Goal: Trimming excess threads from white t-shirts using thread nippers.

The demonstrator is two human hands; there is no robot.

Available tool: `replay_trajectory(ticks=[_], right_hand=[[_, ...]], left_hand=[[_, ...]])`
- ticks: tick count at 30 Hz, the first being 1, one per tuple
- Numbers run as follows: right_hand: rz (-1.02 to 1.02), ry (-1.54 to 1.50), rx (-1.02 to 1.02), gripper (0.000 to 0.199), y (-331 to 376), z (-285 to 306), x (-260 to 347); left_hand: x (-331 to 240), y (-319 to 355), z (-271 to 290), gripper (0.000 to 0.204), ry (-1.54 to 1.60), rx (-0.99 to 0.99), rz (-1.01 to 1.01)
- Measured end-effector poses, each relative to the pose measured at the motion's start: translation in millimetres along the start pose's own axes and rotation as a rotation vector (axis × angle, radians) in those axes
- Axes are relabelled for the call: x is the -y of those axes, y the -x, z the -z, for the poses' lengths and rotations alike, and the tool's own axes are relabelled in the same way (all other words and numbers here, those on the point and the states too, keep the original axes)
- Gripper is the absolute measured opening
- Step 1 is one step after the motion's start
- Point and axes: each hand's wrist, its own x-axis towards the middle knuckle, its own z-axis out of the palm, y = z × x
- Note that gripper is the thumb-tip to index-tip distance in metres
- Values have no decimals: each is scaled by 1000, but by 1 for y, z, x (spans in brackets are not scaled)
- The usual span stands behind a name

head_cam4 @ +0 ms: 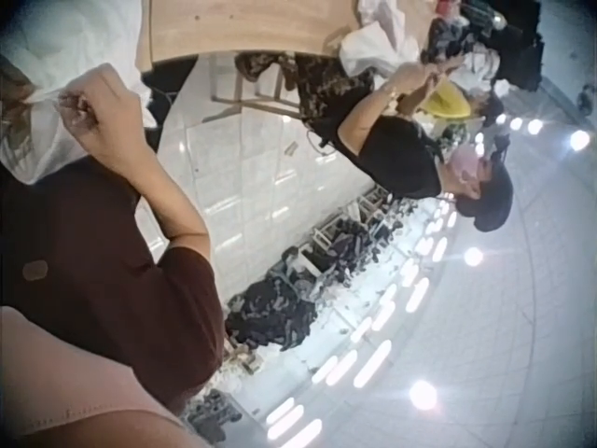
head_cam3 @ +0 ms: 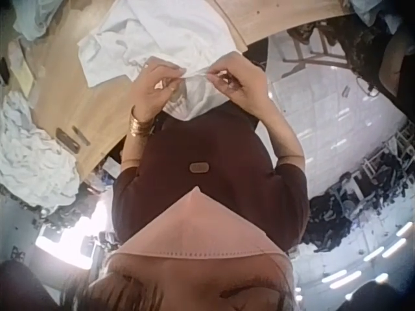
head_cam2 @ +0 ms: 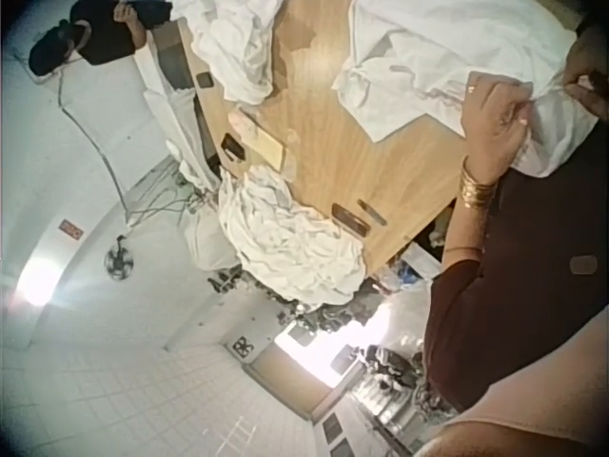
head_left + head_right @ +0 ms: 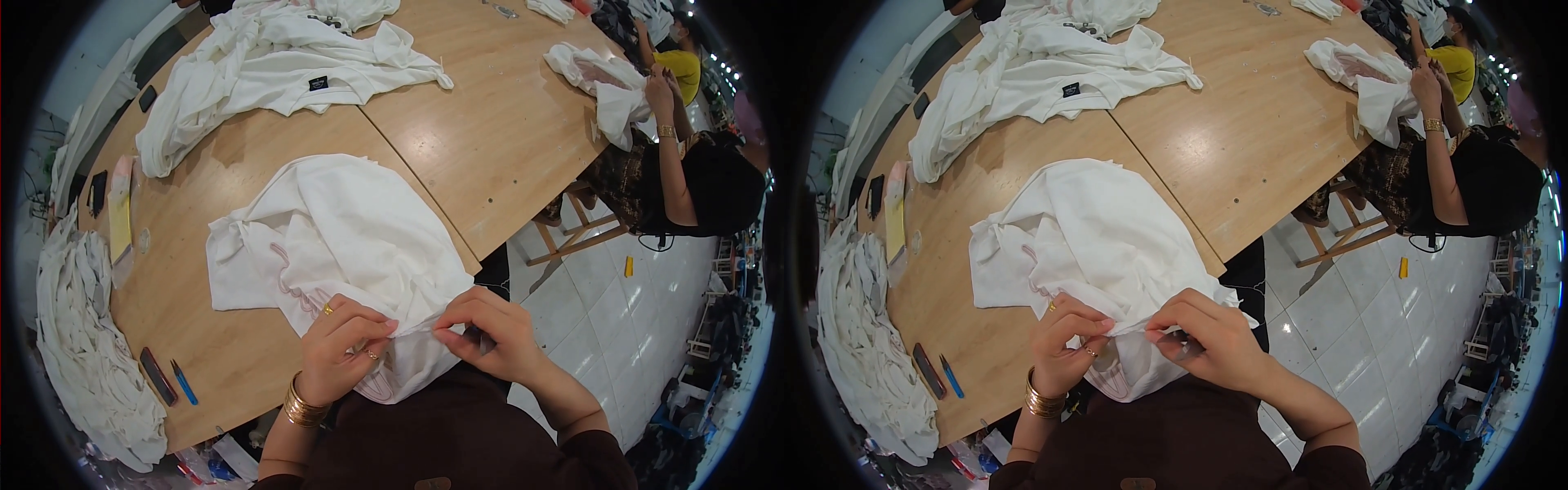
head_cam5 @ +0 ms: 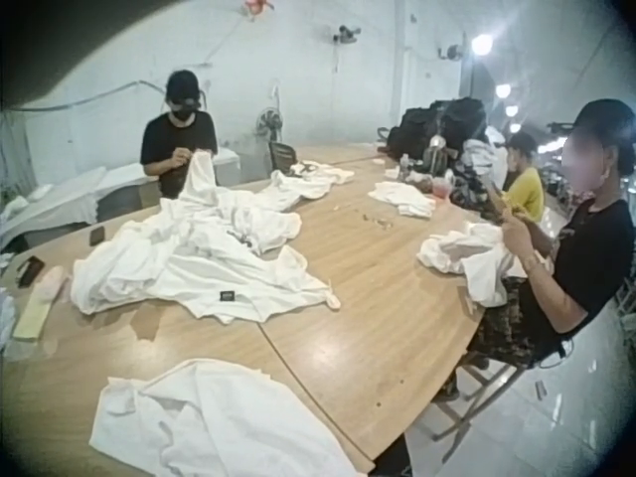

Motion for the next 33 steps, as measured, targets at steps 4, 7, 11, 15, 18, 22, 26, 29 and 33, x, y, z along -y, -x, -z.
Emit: replay_trajectory(ticks=[4,7,11,15,18,22,26,29,33], right_hand=[[20,110,-29,22,2,-17,2],[137,114,-93,20,5,-24,-6],[122,126,-132,17,4,-20,1],[-92,-119,-64,13,0,-11,2],[-102,-82,-73,13,-1,-12,6],[-77,19,-60,14,0,-21,5],[-132,-140,24,16,1,-18,5],[-305,-455,174,15,0,-6,6],[-552,-553,254,11,1,2,13]], left_hand=[[0,1,-3,22,-14,-21,-13],[-1,1,-5,19,12,-53,-43],[1,0,-4,20,-32,-52,-66],[1,-1,-3,19,-65,-48,-109],[3,0,-4,19,-68,-51,-109],[1,-2,-5,19,-57,-42,-116],[2,-2,-6,18,-71,-34,-109],[3,-2,-6,18,-71,-43,-94],[1,-3,-6,18,-85,-52,-115]])
